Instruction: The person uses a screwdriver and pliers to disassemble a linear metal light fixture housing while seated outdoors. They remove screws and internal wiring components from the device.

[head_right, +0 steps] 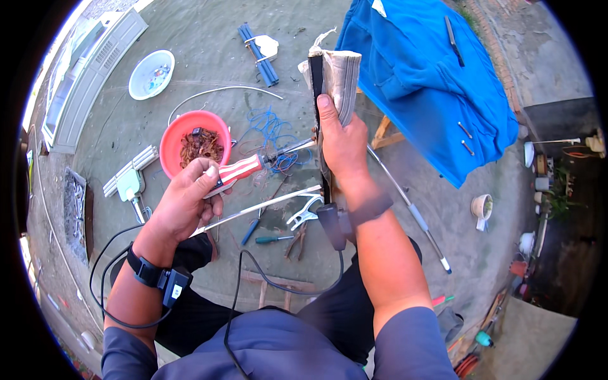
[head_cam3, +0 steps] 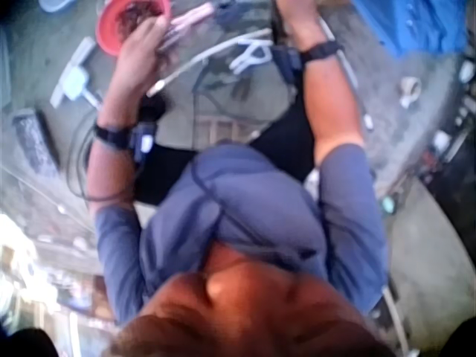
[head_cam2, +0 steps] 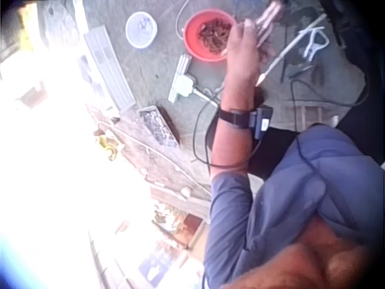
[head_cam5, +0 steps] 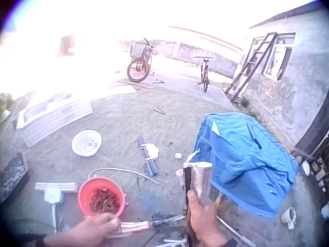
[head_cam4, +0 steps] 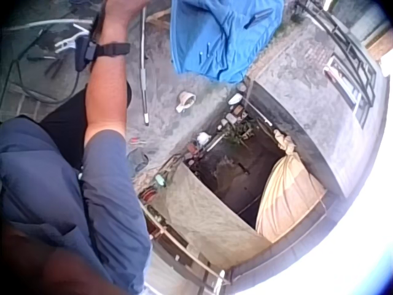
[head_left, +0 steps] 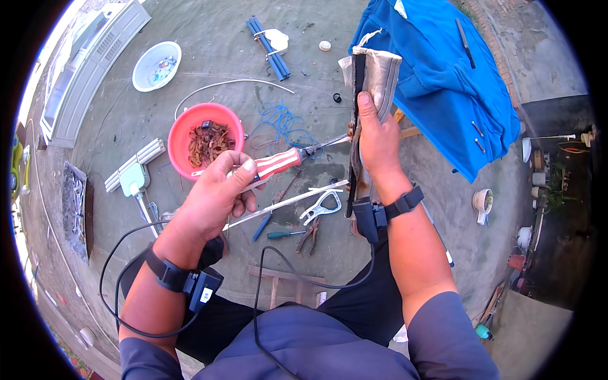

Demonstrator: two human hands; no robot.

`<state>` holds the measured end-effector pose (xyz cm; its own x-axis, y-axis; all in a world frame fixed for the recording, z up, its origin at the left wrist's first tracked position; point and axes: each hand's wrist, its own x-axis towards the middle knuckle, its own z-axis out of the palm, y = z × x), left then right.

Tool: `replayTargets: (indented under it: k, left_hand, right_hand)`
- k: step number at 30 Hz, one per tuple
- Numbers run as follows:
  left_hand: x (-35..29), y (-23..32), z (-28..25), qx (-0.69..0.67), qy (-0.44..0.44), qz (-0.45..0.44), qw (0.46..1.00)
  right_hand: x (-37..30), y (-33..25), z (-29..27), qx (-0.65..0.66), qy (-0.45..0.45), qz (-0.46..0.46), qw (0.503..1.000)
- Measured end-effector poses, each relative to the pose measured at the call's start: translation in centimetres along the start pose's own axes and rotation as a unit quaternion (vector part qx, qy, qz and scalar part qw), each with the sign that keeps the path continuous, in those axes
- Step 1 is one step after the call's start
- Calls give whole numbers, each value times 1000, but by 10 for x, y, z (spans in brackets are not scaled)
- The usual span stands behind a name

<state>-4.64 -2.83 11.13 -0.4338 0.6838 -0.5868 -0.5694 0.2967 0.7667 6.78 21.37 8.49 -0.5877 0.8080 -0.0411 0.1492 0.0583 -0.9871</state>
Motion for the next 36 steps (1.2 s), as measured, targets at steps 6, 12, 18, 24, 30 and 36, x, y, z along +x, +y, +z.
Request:
replayTargets:
  k: [6, 12, 18, 24, 30, 36]
  left_hand:
    - [5, -8, -7, 90, 2, 134, 987]
    - [1, 1, -12, 26, -40, 12, 999]
    - [5, -10, -6, 206, 12, 233, 950]
    - [2, -3, -4, 173, 16, 182, 968]
    - [-1, 1, -1, 69, 2, 21, 997]
    - [7, -12, -7, 260, 42, 278, 924]
  right_hand:
    - [0, 0, -1, -22, -23, 12, 999]
    - [-1, 0, -1, 0, -21, 23, 1000]
    - [3, 7, 0, 25, 0, 24, 999]
    - [3, 10, -1, 26, -13, 26, 999]
    - [1, 2, 0, 25, -14, 28, 999]
    - [4, 7, 0, 34, -13, 25, 999]
